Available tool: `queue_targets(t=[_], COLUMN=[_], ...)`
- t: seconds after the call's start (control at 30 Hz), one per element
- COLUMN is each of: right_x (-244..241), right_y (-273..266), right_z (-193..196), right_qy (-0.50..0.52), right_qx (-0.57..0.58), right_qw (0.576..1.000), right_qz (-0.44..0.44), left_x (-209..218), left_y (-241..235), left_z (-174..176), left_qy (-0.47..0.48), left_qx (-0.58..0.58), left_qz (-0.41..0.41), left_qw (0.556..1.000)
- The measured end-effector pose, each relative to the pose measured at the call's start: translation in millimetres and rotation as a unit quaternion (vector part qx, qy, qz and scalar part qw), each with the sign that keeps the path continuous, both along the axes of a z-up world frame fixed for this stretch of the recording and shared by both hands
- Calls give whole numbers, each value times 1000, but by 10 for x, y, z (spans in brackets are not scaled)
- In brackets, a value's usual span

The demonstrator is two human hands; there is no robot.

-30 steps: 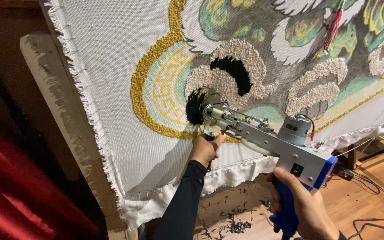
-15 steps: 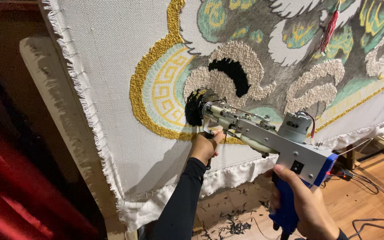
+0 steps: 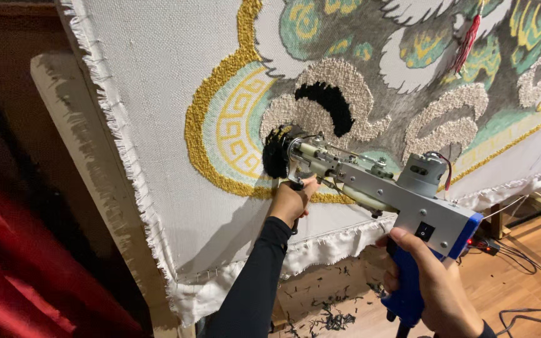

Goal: The person uses a handheld electric tufting gun to insert black yarn into a stretched canvas, creating a patterned design. They guide the tool along the contours of the design while feeding the yarn with their left hand.

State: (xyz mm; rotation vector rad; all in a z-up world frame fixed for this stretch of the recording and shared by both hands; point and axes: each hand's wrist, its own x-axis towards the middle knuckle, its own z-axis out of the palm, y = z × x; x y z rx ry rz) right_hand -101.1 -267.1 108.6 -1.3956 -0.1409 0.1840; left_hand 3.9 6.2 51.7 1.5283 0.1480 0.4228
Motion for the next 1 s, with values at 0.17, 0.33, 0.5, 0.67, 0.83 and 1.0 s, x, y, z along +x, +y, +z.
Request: queue_targets(t=[0.17, 0.33, 0.5, 0.67, 0.83, 1.0], right_x=[49, 41, -20, -42, -26, 21], right_y=[-28, -37, -15, -7, -12, -27], right_z=[-26, -13, 48, 80, 110, 88], right_qy=[-8, -8, -8, 1, 4, -7], right_qx=[37, 32, 47, 33, 26, 49], right_qw=[999, 999, 999, 999, 999, 998], right_qz=[34, 20, 20, 22, 20, 44], left_x=[44, 25, -21, -66, -32, 56], left_y=[10, 10, 9, -9, -10, 7], left_z=[-15, 61, 137, 197, 249, 159], left_qy=[2, -2, 17, 22, 45, -6], left_qx=[-5, 17, 11, 19, 31, 3], left_qz=[0, 8, 15, 24, 46, 5], left_qw=[1000, 1000, 1000, 999, 997, 1000])
